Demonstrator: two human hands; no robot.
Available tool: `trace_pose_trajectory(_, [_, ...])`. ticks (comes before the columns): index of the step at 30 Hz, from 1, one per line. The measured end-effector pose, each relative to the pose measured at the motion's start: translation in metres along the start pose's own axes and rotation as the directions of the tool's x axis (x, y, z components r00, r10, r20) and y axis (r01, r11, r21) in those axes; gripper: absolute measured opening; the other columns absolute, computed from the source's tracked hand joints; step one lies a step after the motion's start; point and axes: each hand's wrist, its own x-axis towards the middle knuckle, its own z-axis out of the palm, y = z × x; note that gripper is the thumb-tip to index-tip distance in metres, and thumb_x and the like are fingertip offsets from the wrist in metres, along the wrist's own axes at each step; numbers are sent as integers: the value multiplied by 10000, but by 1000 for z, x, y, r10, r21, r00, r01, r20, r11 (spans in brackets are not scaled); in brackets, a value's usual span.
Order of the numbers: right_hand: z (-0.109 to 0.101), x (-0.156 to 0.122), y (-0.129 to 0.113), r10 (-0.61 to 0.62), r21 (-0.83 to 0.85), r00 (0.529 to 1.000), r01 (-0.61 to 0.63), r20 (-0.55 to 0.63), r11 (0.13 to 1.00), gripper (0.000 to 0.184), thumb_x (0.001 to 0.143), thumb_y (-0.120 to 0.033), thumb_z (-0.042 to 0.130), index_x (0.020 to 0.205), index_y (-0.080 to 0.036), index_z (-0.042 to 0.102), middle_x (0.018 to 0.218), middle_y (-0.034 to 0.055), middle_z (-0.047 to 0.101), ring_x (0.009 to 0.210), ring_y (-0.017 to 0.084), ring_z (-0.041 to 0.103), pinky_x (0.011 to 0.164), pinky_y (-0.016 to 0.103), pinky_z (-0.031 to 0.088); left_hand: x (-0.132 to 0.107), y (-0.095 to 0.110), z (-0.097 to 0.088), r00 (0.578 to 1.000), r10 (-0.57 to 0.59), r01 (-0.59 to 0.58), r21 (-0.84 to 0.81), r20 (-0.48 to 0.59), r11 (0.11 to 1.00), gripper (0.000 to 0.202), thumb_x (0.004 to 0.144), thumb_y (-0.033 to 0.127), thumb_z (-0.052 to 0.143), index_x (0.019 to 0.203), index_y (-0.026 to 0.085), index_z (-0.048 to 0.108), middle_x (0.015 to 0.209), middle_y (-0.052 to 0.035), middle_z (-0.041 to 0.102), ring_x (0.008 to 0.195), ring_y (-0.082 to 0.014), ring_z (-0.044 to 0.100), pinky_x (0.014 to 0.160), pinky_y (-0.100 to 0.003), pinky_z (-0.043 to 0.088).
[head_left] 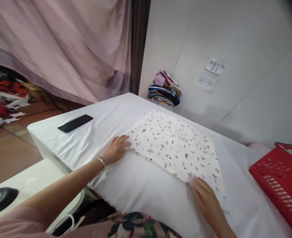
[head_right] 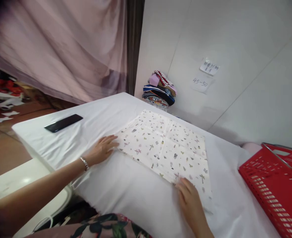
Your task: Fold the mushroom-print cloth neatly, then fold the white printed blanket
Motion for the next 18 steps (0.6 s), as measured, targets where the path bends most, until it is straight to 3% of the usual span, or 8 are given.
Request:
trace_pose_trajectory(4, [21,40,-42,-238,-16,967,240,87,971,282,837,-223,432,1052,-242,614,1149,58,574,1081,237,500,936,424,409,11,37,13,987,154,-152,-47,47,987,289,824,208,472,1092,252,570,1256,-65,511,1210,-233,391,1028,-495,238])
trace_pose_trajectory(8, [35,69,-71,-285,-39,949,293,135,955,278,812,-181,462,1046,-222,606,1082,68,589,995,223,527,856,381,446,31,65,31,962,269,-260,-141,48,955,225,838,250,494,1036,234,599,1124,-61,587,1051,-200,507,961,-425,328])
trace_pose_trajectory(14, [60,70,-67,-259,-45,963,257,-70,966,247,849,-224,443,1027,-211,615,986,80,588,924,224,523,807,386,435,43,71,48,961,276,-270,-203,2,941,204,850,262,478,975,224,636,1039,-57,612,983,-192,524,862,-355,389])
trace_pose_trajectory(18, [63,65,-59,-264,23,958,268,-109,963,250,869,-261,430,1028,-216,618,989,76,590,921,212,527,812,378,438,40,70,50,961,274,-273,-226,-26,935,237,866,321,454,981,220,635,1040,-59,612,985,-191,523,873,-359,384])
